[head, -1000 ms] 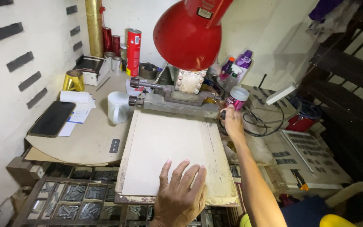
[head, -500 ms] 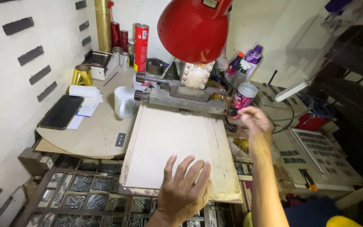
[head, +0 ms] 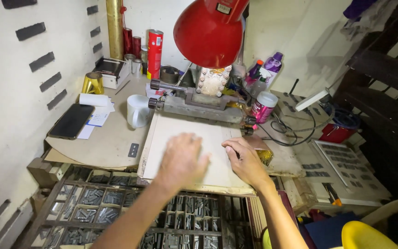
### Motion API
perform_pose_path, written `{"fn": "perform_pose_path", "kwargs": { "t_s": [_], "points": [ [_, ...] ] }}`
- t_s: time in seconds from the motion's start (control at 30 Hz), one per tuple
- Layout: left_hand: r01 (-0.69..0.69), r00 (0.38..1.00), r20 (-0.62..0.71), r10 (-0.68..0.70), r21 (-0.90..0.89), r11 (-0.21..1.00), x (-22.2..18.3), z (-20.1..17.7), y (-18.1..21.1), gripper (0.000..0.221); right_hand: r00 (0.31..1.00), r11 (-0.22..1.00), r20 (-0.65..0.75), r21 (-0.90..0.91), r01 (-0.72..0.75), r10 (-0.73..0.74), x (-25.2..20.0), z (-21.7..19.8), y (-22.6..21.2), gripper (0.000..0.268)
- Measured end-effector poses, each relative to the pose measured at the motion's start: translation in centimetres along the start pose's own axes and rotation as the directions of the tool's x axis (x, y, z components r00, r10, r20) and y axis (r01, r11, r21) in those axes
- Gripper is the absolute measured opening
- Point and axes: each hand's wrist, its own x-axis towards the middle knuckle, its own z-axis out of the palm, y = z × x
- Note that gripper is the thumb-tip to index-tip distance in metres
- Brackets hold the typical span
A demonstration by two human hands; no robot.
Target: Manually selecting and arranging individual metal type characters from a type case to prepare for printing.
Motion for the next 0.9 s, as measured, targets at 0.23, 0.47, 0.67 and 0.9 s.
{"fn": "perform_pose_path", "kwargs": {
  "t_s": [0.23, 0.47, 0.67, 0.9],
  "points": [
    [0.292, 0.949, 0.079, -0.306, 0.155, 0.944, -0.1, -1.0, -7.0, 0.053, 0.997, 1.000, 0.078, 0.017, 0.004, -0.005, -0.3, -1.0, -1.9, 0.030],
    [0.293, 0.953, 0.034, -0.301, 0.141, 0.946, -1.8, -2.5, -5.8, 0.050, 0.968, 0.974, 0.175, 0.106, -0.202, 0.181, -2.3, -1.2, -3.1, 0.041],
    [0.284, 0.958, 0.034, -0.286, 0.052, 0.957, -3.3, -4.0, -4.9, 0.045, 0.933, 0.935, 0.198, 0.127, -0.330, 0.302, -4.9, -1.7, -5.2, 0.043],
    [0.289, 0.951, 0.105, -0.291, 0.035, 0.957, -4.4, -4.3, -5.1, 0.045, 0.954, 0.947, 0.164, 0.163, -0.276, 0.250, -7.6, -1.6, -4.6, 0.045]
  ]
}}
